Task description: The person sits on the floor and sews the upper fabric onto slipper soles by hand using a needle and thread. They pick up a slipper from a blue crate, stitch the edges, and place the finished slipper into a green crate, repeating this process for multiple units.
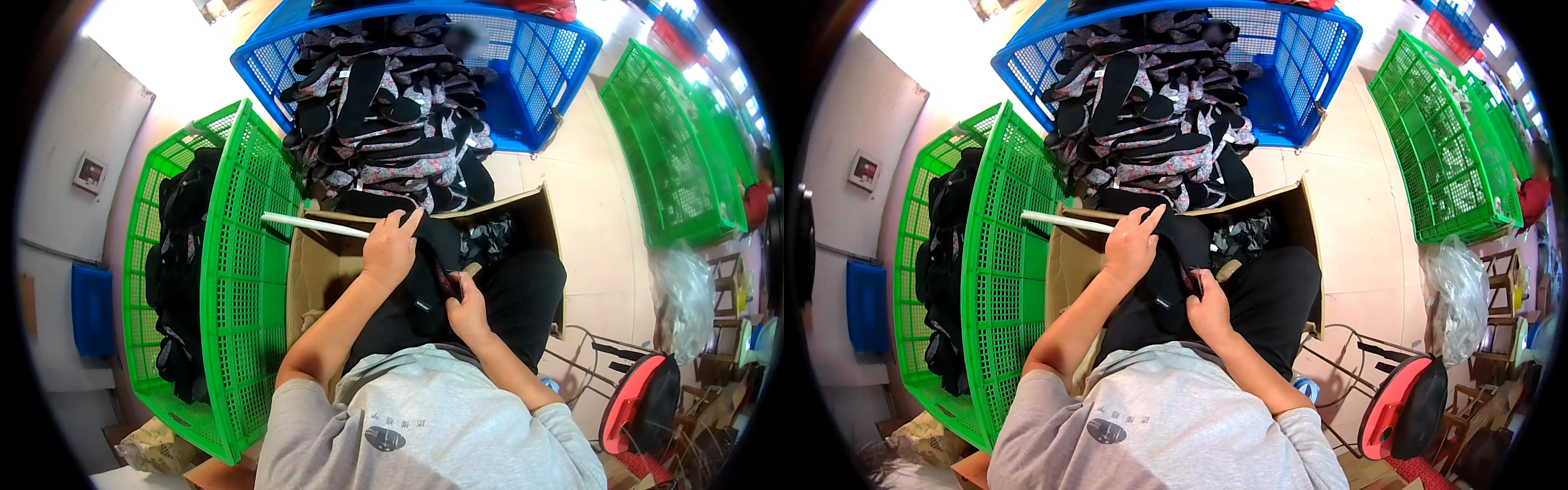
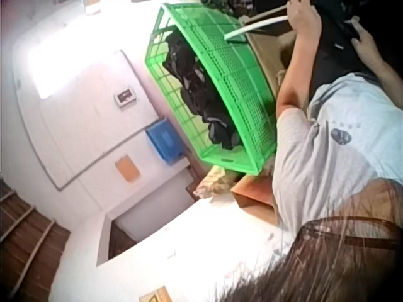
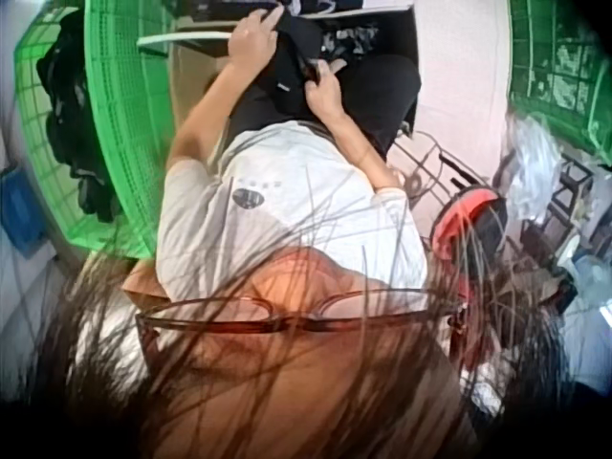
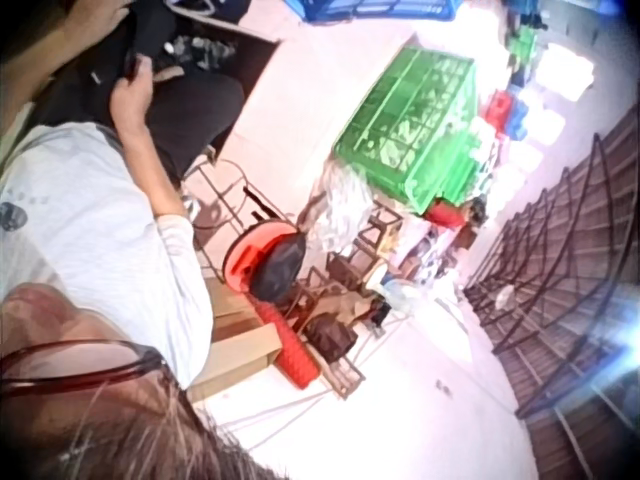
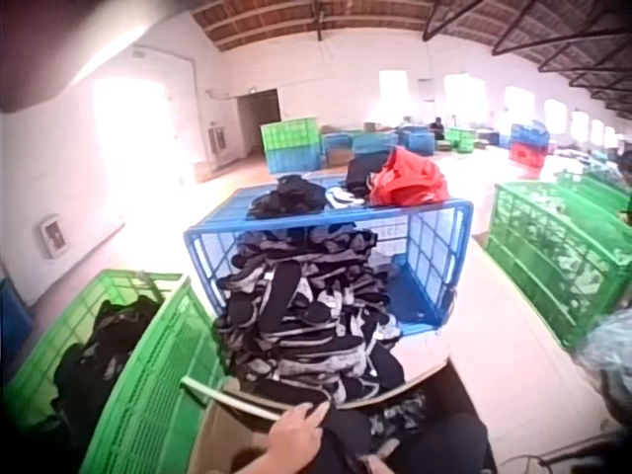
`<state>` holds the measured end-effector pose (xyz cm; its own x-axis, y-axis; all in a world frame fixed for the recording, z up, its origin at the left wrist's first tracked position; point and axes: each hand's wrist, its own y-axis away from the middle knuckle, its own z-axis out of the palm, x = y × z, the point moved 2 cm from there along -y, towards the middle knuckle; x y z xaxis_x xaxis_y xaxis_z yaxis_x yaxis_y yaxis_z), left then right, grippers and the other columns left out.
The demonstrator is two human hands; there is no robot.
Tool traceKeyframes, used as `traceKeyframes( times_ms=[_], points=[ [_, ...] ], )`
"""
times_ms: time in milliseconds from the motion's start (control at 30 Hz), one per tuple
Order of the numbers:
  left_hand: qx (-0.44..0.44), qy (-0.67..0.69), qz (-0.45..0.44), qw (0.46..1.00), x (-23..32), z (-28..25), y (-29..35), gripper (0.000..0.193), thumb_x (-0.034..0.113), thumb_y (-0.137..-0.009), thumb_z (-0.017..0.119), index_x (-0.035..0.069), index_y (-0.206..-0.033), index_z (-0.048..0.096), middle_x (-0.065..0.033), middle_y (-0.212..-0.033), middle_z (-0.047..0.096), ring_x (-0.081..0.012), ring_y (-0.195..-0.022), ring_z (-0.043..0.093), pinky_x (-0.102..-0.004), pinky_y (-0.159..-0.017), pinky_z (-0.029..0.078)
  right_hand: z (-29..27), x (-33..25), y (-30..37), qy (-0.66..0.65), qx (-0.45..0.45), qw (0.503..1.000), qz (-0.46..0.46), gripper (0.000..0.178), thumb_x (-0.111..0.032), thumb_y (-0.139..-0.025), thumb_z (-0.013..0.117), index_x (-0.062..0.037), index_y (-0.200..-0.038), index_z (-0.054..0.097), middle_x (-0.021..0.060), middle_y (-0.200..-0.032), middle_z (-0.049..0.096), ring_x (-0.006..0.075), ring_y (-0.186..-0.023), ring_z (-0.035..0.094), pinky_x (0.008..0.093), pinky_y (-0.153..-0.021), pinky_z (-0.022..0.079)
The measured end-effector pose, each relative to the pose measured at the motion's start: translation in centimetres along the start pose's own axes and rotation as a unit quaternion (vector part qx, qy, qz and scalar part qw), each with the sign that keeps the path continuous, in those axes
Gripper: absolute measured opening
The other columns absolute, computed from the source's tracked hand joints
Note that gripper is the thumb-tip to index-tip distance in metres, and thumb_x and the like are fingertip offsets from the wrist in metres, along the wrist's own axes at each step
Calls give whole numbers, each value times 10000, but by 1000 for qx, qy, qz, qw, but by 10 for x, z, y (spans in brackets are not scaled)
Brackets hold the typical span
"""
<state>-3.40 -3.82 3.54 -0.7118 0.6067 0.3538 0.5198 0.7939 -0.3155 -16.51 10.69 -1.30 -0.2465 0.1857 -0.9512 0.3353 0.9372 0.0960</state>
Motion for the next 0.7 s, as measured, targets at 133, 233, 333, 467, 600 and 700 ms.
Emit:
traceKeyframes(
  times_ms=[133, 233, 333, 467, 600, 700],
  points=[
    [21, -53, 23, 998, -7, 22, 1, 620, 36, -796, 655, 113, -1397, 523, -194, -1186, 596, -346, -1033, 600, -431, -883, 517, -4, -10, -1, 8, -16, 1000, -8, 405, 66, -762, 509, 9, -1161, 548, 243, -1109, 641, 408, -1095, 611, 410, -942, 482],
    [5, -45, -23, 999, -11, 30, 5, 626, 6, -818, 596, 26, -1427, 455, -222, -1189, 587, -365, -1055, 596, -441, -889, 514, -3, -5, -3, 35, -19, 999, -18, 410, 50, -762, 526, -1, -1168, 543, 248, -1101, 634, 425, -1079, 604, 431, -931, 487],
    [24, -19, -51, 998, -19, 38, 10, 637, -20, -814, 566, -40, -1431, 411, -239, -1206, 576, -388, -1060, 591, -446, -895, 511, -2, -7, -2, 43, -20, 999, -11, 408, 96, -748, 497, 22, -1146, 553, 196, -1074, 626, 313, -1054, 619, 338, -951, 466],
    [23, 24, -129, 991, -31, 46, 5, 568, -52, -791, 549, 18, -1351, 490, -193, -1189, 569, -402, -1028, 587, -460, -884, 496, 3, -3, -2, 41, -31, 998, -21, 408, 73, -755, 511, -7, -1152, 556, 211, -1071, 625, 359, -1034, 614, 381, -925, 480],
    [53, -62, -153, 985, -39, 60, -11, 525, -69, -763, 561, 95, -1261, 559, -151, -1092, 564, -383, -1007, 569, -435, -867, 486, 7, -7, -5, 65, -39, 997, -24, 413, 29, -766, 535, -45, -1172, 551, 232, -1067, 632, 420, -1008, 608, 449, -881, 502],
    [28, -77, -162, 983, -41, 69, -16, 520, -70, -745, 578, 105, -1235, 573, -150, -1059, 552, -376, -997, 555, -421, -875, 478, 9, -2, -7, 44, -30, 998, -24, 399, 30, -767, 530, -36, -1159, 556, 231, -1045, 633, 424, -1004, 602, 456, -875, 500]
  ],
)
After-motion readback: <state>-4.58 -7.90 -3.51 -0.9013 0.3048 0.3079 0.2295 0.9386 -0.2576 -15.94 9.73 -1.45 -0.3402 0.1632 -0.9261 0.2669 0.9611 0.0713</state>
